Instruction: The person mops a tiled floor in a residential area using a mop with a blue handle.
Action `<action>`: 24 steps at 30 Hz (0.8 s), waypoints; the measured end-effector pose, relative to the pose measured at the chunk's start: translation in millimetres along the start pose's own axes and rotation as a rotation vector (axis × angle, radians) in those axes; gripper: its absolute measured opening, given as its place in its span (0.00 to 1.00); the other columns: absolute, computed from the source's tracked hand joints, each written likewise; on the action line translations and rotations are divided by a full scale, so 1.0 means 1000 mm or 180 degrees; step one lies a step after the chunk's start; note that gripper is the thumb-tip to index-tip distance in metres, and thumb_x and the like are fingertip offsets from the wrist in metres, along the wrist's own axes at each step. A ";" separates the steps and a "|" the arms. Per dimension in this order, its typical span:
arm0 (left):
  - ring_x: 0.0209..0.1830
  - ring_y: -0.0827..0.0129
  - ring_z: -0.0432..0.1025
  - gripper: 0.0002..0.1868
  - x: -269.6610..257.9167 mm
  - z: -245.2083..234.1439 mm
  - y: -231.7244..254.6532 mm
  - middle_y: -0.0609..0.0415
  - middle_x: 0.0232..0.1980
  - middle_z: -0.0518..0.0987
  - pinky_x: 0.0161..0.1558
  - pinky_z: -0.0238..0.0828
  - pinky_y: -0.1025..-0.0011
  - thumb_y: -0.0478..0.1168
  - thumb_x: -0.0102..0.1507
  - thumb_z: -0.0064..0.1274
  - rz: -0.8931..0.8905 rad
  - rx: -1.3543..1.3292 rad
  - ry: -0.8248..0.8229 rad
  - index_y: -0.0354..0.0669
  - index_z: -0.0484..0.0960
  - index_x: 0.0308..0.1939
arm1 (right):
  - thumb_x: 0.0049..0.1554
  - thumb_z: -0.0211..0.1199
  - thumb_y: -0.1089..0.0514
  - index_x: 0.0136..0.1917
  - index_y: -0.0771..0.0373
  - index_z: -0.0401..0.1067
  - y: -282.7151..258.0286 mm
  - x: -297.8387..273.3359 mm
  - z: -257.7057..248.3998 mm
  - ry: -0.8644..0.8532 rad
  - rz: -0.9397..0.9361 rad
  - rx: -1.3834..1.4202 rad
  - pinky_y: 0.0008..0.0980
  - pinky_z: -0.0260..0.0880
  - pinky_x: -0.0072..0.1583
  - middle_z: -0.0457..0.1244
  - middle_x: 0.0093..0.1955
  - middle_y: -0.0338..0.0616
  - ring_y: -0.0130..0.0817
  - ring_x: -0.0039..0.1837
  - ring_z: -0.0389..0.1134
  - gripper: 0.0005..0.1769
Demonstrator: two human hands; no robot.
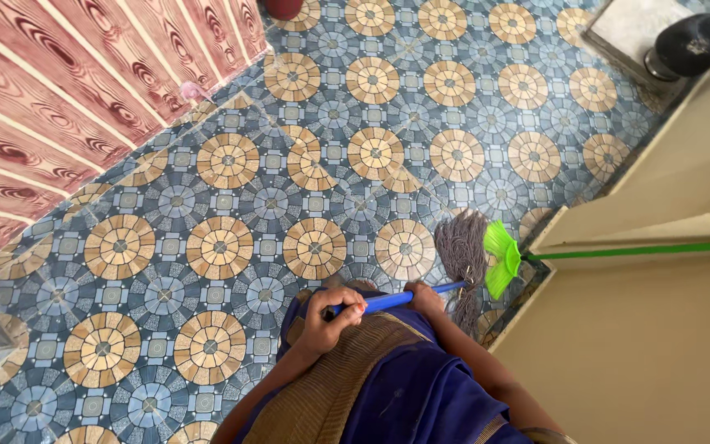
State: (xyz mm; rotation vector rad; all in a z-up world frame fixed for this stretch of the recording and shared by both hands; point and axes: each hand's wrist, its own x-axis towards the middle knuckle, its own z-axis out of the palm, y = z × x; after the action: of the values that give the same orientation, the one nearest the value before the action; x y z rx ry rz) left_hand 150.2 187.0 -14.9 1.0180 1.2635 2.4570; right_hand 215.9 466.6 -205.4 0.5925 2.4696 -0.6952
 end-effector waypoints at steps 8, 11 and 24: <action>0.31 0.69 0.72 0.07 0.002 0.014 0.044 0.52 0.32 0.76 0.48 0.76 0.61 0.30 0.72 0.49 0.0313 0.0708 0.0446 0.39 0.72 0.53 | 0.49 0.67 0.50 0.54 0.45 0.75 -0.049 0.061 -0.017 -0.0415 -0.0695 -0.0483 0.51 0.69 0.60 0.67 0.61 0.41 0.49 0.63 0.69 0.18; 0.33 0.64 0.74 0.04 0.011 0.032 0.071 0.49 0.32 0.77 0.44 0.73 0.65 0.31 0.68 0.53 0.0067 0.1329 0.0558 0.34 0.75 0.40 | 0.51 0.67 0.52 0.49 0.51 0.75 -0.069 0.085 -0.022 -0.0063 -0.1529 -0.0346 0.49 0.71 0.57 0.68 0.56 0.45 0.51 0.59 0.70 0.12; 0.30 0.62 0.70 0.11 0.037 0.104 0.088 0.50 0.29 0.75 0.36 0.67 0.63 0.36 0.64 0.58 -0.0133 0.3193 0.1969 0.35 0.79 0.28 | 0.46 0.74 0.55 0.58 0.60 0.70 -0.247 0.131 0.006 -0.1417 -0.3770 0.0091 0.39 0.70 0.53 0.63 0.50 0.52 0.46 0.49 0.69 0.27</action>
State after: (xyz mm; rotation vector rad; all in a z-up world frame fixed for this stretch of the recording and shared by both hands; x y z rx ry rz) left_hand 202.5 216.3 113.2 0.2939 2.8093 2.1039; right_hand -12.9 306.5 -196.8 -1.0266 2.1723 -1.0981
